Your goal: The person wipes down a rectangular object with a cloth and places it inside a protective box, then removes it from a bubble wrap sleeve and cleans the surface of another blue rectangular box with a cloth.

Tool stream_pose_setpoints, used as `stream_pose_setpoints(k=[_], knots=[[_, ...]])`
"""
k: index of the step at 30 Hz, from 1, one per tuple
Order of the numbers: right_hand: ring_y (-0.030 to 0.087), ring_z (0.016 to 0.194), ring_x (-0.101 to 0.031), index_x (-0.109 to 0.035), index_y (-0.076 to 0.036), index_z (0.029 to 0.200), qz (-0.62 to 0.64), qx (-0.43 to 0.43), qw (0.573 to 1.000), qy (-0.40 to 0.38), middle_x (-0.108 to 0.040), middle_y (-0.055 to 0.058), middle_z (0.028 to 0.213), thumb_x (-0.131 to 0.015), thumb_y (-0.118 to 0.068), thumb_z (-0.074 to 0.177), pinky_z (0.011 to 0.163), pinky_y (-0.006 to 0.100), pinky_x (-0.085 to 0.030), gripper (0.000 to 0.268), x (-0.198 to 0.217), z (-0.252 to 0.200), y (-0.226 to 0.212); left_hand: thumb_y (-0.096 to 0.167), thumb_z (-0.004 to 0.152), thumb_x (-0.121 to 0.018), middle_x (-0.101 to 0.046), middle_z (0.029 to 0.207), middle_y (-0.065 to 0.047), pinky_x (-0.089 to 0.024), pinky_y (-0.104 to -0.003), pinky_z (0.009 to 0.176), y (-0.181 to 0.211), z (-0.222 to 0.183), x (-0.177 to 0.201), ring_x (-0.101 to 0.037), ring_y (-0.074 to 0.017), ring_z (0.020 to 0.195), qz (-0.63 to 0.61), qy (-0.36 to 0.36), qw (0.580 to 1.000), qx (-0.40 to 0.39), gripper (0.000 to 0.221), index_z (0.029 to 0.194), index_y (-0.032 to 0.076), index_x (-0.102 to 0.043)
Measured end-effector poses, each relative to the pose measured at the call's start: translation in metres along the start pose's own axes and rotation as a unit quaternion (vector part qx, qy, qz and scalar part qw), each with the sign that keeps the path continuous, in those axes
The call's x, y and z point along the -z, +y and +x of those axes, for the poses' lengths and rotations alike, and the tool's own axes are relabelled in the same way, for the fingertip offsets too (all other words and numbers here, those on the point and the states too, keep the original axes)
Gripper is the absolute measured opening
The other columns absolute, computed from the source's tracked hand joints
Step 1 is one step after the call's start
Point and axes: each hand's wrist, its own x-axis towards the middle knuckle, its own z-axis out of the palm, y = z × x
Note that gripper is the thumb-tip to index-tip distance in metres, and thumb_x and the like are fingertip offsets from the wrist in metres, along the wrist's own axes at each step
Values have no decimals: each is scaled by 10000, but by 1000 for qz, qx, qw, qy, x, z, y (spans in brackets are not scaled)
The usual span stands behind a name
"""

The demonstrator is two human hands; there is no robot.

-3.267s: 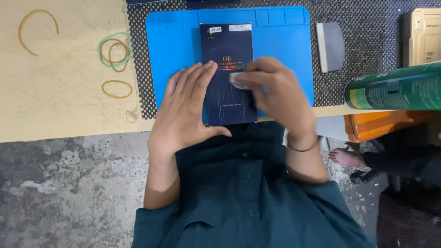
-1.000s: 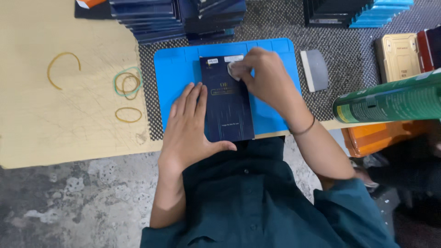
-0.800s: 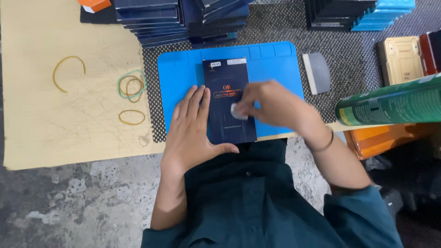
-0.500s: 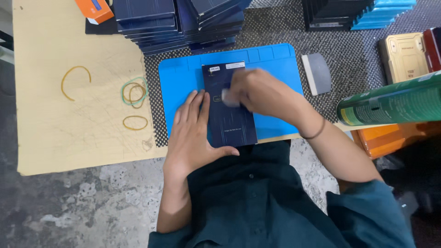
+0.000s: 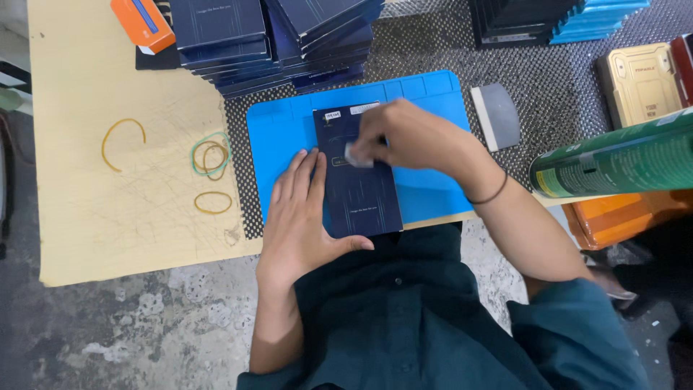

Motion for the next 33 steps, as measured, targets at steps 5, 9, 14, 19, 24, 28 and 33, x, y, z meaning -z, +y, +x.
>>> stream_pose_setpoints(k=[5, 9, 14, 19, 24, 28, 33], knots=[[224, 583, -238, -326, -52, 626, -133, 94, 971, 176, -245, 96, 614, -551, 145, 1054, 556, 377, -228, 523, -9, 19, 13, 922, 687, -590, -310, 1653, -226, -242, -553, 1238, 3, 0, 2, -238, -382, 1557, 7, 17, 1000, -10, 1351, 1584, -41, -285], [318, 890, -637, -737, -109, 924, -175, 138, 975, 7, -690, 145, 927, -611, 95, 807, 671, 427, -525, 267, -22, -3, -8, 917, 657, -650, -338, 1631, -248, -246, -552, 1225, 1, -1, 2, -245, -397, 1550, 5, 24, 1000, -8, 1374, 1573, -47, -306], [229, 666, -468, -387, -126, 626, -169, 183, 968, 11, -488, 22, 639, -524, 151, 471, 576, 373, -367, 346, -28, 13, -16, 802, 555, -821, -406, 1567, -282, -270, -588, 1225, -1, -4, -1, -266, -445, 1539, -96, 56, 994, 0, 1197, 1298, -66, -466], [273, 648, -342, -434, -88, 690, -237, 65, 959, 140, -399, 125, 726, -483, 220, 641, 589, 425, -271, 316, -41, 46, 6, 782, 513, -883, -442, 1540, -297, -305, -589, 1198, 5, -3, 4, -303, -440, 1527, -98, 51, 994, 23, 1141, 1178, -74, -528], [311, 988, -660, -747, -146, 927, -309, 7, 947, 92, -687, 88, 1044, -560, -41, 932, 827, 410, -502, 215, -72, 15, -22, 756, 392, -908, -498, 1349, -248, -350, -559, 1185, -11, -9, -8, -423, -492, 1420, -106, 106, 989, -19, 1095, 1087, 25, -481], [299, 856, -680, -775, -117, 844, -183, 8, 983, 26, -720, 91, 917, -637, -58, 919, 814, 386, -511, 167, -59, 26, -2, 694, 486, -929, -483, 1256, -223, -381, -603, 1121, -16, -10, -10, -418, -529, 1379, -164, 102, 980, -44, 1008, 1072, 60, -408], [323, 850, -672, -689, -98, 878, -186, 53, 963, 190, -648, 80, 888, -614, -242, 1024, 752, 412, -532, 218, -56, 59, 39, 683, 521, -946, -482, 1234, -201, -390, -598, 1104, -14, -9, -6, -442, -511, 1374, -158, 83, 984, -28, 996, 1085, 68, -403]])
